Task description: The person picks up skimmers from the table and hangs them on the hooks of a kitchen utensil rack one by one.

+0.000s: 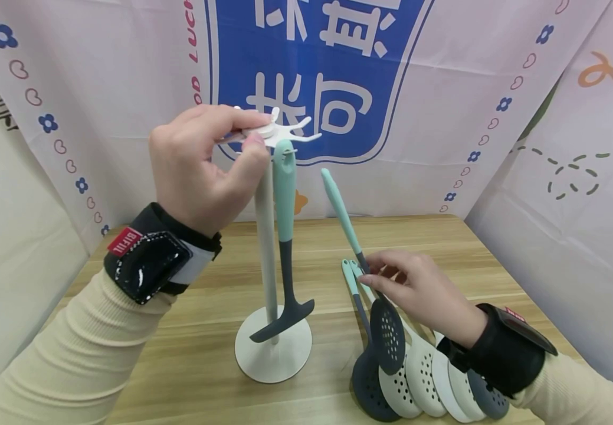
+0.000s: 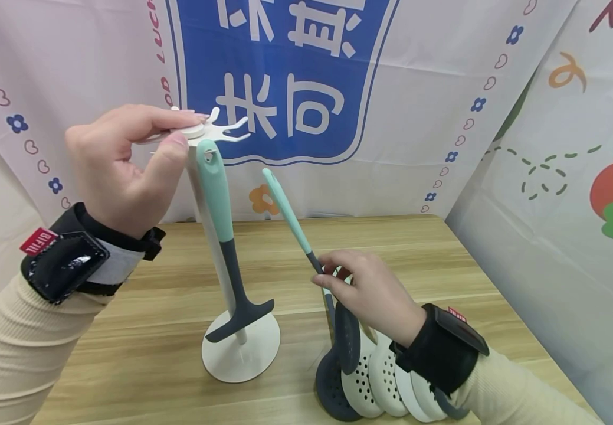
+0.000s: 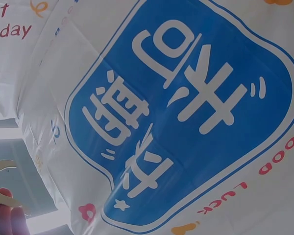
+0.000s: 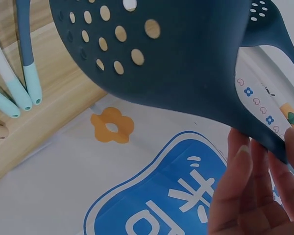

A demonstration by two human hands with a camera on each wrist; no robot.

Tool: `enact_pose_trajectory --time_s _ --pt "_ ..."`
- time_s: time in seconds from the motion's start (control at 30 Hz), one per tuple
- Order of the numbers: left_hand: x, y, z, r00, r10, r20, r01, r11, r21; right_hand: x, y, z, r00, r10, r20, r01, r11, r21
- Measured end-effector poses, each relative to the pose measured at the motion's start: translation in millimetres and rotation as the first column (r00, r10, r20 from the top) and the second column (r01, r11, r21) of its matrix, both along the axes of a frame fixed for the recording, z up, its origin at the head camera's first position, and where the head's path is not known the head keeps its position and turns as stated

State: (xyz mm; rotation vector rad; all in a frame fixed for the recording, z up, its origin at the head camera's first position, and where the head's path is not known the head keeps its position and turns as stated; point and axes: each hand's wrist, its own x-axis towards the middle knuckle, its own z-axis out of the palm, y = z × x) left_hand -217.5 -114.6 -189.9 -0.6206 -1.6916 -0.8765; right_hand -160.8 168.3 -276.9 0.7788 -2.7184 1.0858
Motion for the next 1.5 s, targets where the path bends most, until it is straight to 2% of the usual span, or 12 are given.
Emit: enact_pose_trajectory --time_s 0.73,1.13,1.5 --pt "-0.9 -3 -2.4 1.0 -0.015 0.003 0.015 1.0 -0.008 -2.9 -7 7.7 0.995 0.022 -0.093 -0.028 0.998 -0.062" --pt "-2.4 -1 -1.9 0.999 -0.048 0.004 0.048 0.999 0.026 -2.5 -8 20.8 0.991 0.02 -0.133 -0.032 0.996 -0.087" --pt "-5.1 -1 -2.1 0.996 -0.091 0.001 0.091 0.995 0.049 -2.5 -10 25.5 0.986 0.022 -0.165 -0.039 0.994 -0.098"
